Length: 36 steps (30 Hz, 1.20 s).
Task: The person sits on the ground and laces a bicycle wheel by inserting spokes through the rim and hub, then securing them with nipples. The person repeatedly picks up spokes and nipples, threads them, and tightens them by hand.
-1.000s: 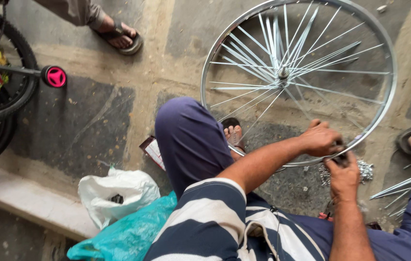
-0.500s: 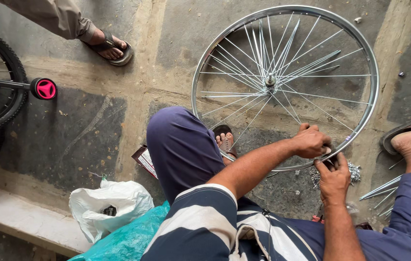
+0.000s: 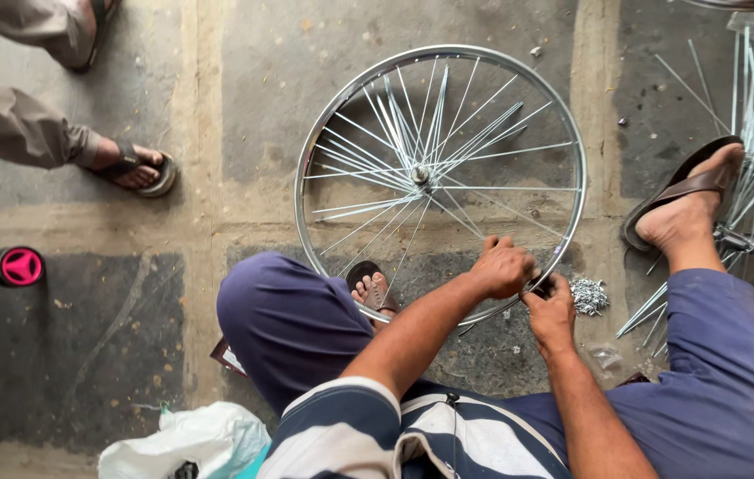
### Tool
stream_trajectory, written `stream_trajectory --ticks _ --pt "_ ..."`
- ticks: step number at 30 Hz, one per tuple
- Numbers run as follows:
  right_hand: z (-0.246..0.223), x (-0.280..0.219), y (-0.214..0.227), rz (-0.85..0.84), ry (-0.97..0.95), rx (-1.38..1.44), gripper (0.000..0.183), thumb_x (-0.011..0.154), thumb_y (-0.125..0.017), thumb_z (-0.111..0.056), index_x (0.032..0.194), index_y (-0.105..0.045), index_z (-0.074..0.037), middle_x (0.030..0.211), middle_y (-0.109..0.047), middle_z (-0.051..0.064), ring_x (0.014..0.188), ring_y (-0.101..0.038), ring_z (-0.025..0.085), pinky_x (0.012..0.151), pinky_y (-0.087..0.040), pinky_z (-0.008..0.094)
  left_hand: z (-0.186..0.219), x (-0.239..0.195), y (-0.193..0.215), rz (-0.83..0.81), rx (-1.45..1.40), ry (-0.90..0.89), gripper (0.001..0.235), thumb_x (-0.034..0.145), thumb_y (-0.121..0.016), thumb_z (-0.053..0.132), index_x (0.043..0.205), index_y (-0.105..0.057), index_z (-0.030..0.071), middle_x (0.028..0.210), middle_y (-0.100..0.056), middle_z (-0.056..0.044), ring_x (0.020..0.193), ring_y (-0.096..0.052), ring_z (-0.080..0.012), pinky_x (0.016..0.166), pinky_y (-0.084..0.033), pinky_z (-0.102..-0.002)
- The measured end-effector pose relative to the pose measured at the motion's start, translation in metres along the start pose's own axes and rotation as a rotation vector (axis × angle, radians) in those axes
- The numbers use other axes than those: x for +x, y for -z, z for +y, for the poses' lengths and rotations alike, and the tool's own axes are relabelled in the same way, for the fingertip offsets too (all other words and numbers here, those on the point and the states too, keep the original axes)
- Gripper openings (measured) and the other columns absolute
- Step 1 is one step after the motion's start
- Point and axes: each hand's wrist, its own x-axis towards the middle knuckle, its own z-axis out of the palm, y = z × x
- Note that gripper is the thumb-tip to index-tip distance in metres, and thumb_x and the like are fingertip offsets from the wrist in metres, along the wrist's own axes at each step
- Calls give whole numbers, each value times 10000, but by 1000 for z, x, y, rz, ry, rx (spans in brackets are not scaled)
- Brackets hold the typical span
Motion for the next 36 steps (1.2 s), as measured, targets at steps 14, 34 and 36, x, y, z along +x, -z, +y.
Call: stream_trajectory --ticks 14,34,36 --pt "-114 147 -16 268 333 -378 416 873 -811 -180 1254 -670 -93 1251 -686 128 1181 -664 291 959 -550 383 -17 -97 19 -109 144 -116 201 979 -580 318 1013 -749 215 1003 -684 -74 1067 -571 -256 1035 -338 -455" --pt "-127 353 -54 -413 -64 -54 447 912 -752 44 1342 -633 47 1104 -720 130 885 -709 187 743 -613 287 -28 -73 31 -41 -167 -182 185 865 -614 167 944 -780 183 917 -661 -87 1038 -556 -272 1040 -300 -482" --pt "-128 348 -54 -360 -59 -72 442 891 -764 46 1313 -632 50 1061 -731 113 866 -728 166 737 -631 274 -26 -73 30 -50 -160 -175 187 880 -600 171 936 -778 175 909 -663 -90 1035 -556 -275 1047 -298 -492"
